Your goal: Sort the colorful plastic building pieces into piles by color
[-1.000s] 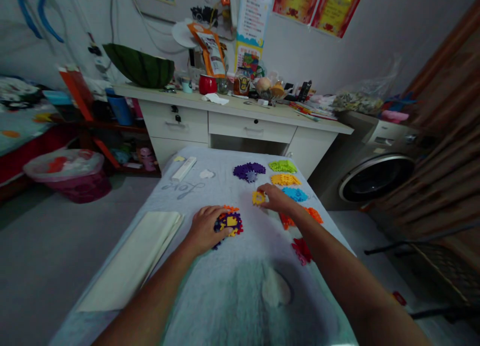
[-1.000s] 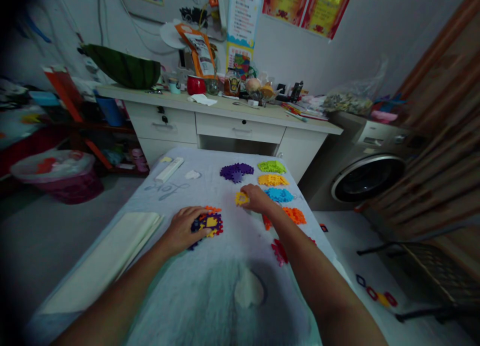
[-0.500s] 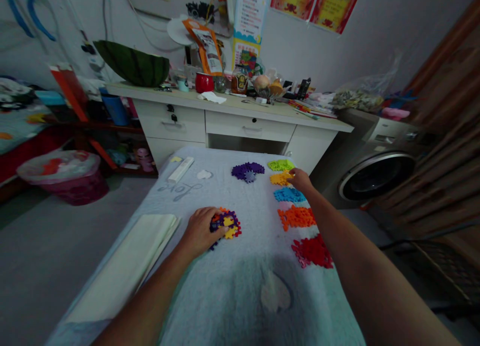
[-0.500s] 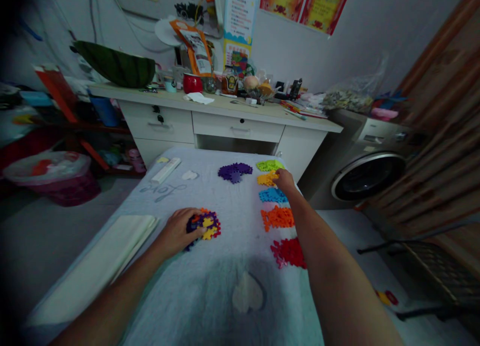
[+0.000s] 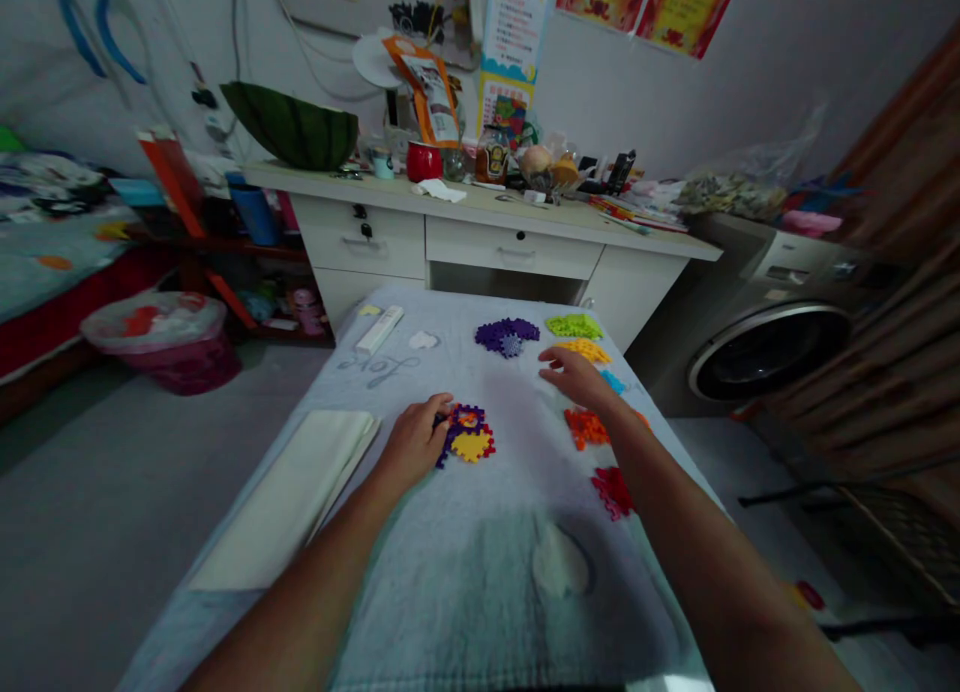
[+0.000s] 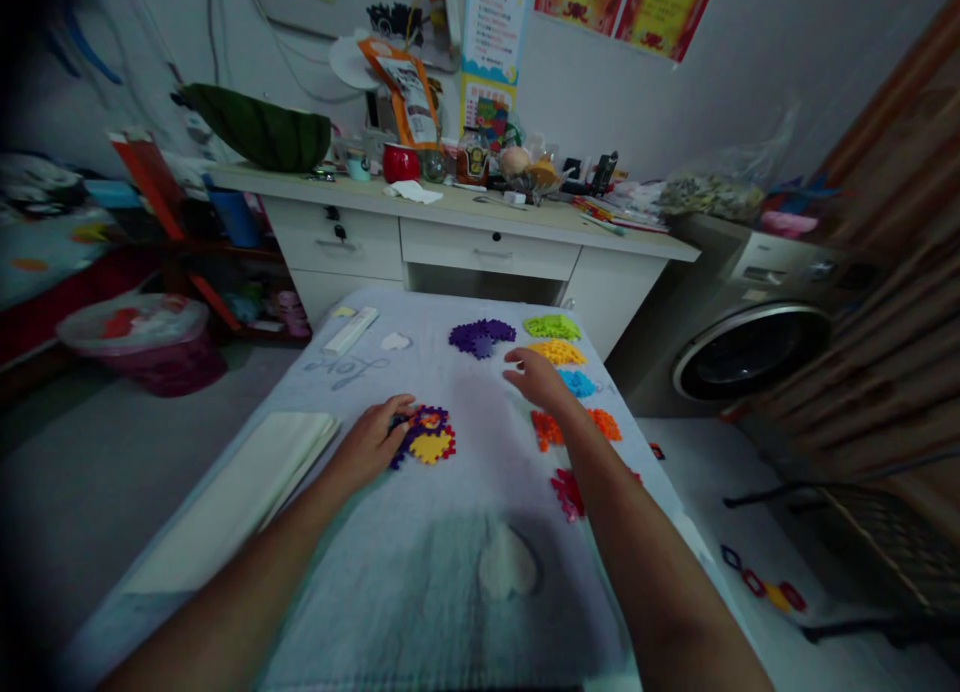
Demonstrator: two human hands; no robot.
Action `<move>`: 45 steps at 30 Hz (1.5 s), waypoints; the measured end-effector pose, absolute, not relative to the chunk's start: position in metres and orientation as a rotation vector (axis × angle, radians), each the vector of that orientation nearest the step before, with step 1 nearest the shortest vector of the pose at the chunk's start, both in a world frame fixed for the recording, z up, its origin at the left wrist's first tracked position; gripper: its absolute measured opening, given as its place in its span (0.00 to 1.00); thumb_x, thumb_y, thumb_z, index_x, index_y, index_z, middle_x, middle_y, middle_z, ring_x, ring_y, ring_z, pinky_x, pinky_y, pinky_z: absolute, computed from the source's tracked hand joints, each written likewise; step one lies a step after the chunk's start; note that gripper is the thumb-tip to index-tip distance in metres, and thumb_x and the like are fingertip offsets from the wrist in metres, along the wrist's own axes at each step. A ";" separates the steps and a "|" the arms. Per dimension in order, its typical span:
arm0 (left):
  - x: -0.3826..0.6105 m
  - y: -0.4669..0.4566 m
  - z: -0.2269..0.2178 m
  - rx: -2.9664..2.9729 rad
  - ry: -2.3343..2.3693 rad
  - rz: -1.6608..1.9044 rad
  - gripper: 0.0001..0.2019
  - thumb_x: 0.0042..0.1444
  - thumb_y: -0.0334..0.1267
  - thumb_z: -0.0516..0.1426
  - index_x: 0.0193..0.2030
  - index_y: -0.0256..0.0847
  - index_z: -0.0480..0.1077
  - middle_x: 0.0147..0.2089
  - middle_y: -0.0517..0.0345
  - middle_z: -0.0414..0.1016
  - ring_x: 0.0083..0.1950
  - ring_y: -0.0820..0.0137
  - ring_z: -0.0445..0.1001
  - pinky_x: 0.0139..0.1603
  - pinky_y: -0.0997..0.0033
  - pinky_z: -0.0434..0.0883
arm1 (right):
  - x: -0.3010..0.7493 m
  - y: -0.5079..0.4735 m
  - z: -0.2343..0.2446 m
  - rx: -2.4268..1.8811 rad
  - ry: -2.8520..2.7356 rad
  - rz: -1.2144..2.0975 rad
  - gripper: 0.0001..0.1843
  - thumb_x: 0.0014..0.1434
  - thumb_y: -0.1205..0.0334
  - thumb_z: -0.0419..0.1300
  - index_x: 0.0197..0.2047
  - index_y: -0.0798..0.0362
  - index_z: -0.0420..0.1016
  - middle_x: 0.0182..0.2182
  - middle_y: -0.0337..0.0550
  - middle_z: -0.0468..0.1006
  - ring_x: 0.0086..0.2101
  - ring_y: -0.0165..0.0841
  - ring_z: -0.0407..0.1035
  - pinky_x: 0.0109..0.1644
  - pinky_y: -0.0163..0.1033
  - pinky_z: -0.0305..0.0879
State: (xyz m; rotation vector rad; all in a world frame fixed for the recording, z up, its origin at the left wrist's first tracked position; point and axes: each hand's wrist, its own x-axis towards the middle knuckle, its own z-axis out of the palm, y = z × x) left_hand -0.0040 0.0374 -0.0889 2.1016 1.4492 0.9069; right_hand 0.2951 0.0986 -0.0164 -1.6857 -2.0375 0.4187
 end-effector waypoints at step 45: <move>0.005 0.035 -0.079 2.290 1.402 0.853 0.12 0.59 0.35 0.51 0.47 0.42 0.72 0.48 0.52 0.77 0.50 0.61 0.72 0.54 0.57 0.66 | 0.223 0.070 -0.078 -1.602 -1.910 0.216 0.27 0.52 0.64 0.60 0.57 0.54 0.67 0.51 0.52 0.72 0.52 0.44 0.64 0.57 0.49 0.61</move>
